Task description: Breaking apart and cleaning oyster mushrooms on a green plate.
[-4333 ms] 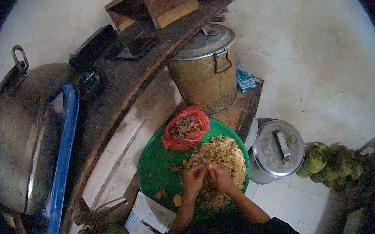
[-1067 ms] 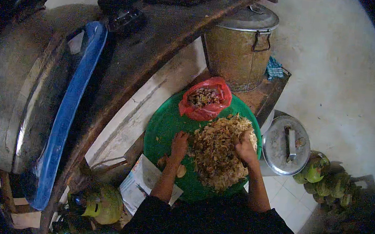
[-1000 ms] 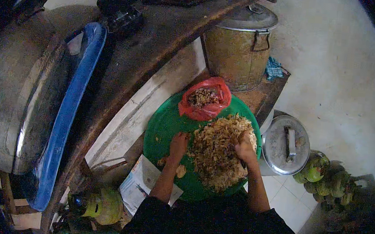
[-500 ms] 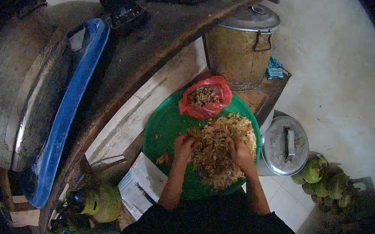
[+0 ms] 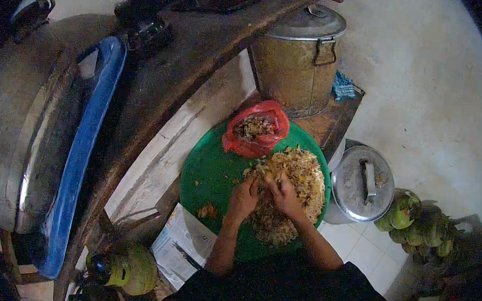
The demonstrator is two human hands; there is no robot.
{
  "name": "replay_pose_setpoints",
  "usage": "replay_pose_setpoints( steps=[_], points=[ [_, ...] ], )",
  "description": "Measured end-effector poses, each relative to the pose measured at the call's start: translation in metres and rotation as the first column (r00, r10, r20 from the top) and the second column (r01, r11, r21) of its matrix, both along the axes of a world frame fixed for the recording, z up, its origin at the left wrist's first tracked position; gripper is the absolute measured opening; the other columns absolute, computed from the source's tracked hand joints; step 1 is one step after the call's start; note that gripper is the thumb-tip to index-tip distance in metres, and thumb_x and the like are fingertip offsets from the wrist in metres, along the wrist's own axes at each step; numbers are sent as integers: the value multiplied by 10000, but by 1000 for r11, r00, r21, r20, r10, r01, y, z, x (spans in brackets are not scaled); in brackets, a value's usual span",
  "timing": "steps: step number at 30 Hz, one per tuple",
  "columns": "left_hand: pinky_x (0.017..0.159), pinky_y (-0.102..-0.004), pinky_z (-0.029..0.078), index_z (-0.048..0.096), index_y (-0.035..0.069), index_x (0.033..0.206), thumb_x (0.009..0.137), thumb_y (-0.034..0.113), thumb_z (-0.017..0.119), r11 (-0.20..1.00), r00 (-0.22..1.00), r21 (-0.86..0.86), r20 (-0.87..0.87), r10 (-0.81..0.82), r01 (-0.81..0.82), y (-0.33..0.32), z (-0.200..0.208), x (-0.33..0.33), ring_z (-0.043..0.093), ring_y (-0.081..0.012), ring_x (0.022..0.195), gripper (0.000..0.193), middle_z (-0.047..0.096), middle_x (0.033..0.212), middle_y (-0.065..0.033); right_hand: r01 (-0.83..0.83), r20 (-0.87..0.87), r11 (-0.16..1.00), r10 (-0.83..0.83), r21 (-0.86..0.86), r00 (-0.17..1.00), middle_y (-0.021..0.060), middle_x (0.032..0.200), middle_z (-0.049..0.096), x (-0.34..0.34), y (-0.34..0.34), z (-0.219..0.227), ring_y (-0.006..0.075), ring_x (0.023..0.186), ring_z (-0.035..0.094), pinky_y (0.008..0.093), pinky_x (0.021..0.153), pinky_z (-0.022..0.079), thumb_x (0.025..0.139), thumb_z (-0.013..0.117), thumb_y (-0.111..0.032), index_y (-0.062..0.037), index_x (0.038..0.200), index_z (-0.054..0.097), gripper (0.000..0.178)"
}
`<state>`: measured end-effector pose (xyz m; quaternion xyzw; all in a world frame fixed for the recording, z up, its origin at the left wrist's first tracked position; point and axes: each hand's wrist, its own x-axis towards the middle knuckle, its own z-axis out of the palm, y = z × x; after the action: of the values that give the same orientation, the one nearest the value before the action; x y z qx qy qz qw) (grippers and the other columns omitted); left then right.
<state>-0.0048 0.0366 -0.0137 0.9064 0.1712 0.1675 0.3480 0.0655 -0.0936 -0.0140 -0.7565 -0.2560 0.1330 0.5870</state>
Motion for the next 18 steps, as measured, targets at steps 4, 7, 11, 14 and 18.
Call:
replay_pose_setpoints(
  steps=[4,7,11,14,18],
  points=[
    [616,-392,447,555,-10,960,906,194,437,998,994,-5,90,-55,55,12,-8,-10,581,-353,712,243,587,793,-199,123,-146,990,-112,75,983,141,935,575,5,15,-18,228,873,559,318,757,438,890,482,-367,-11,1144,463,438],
    [621,-358,438,549,-14,958,910,241,452,942,999,-333,-6,-35,31,22,2,-19,572,-272,691,277,585,791,-154,167,-515,922,40,349,856,60,994,578,16,30,-33,176,925,513,304,847,392,847,572,-379,-29,1123,531,448],
    [633,-323,426,546,-10,949,915,281,453,925,991,-356,72,-114,132,31,4,-32,533,-173,679,308,562,760,-97,173,-508,973,-72,153,858,1,593,463,25,55,-56,101,425,407,250,380,327,893,479,-337,-88,912,495,250],
    [627,-320,420,549,-9,936,914,297,452,875,999,-481,39,-34,48,27,14,-39,521,-172,657,322,541,730,-97,202,-535,973,-113,111,838,3,614,486,41,65,-83,98,450,406,251,406,356,898,467,-348,-60,1029,507,318],
    [628,-323,427,559,-14,941,903,320,461,963,999,-266,15,47,-41,36,-10,-35,535,-212,639,350,548,726,-132,-143,-386,980,187,141,903,11,657,506,40,69,-117,90,458,405,251,405,363,900,463,-353,-49,1171,471,407]
  ],
)
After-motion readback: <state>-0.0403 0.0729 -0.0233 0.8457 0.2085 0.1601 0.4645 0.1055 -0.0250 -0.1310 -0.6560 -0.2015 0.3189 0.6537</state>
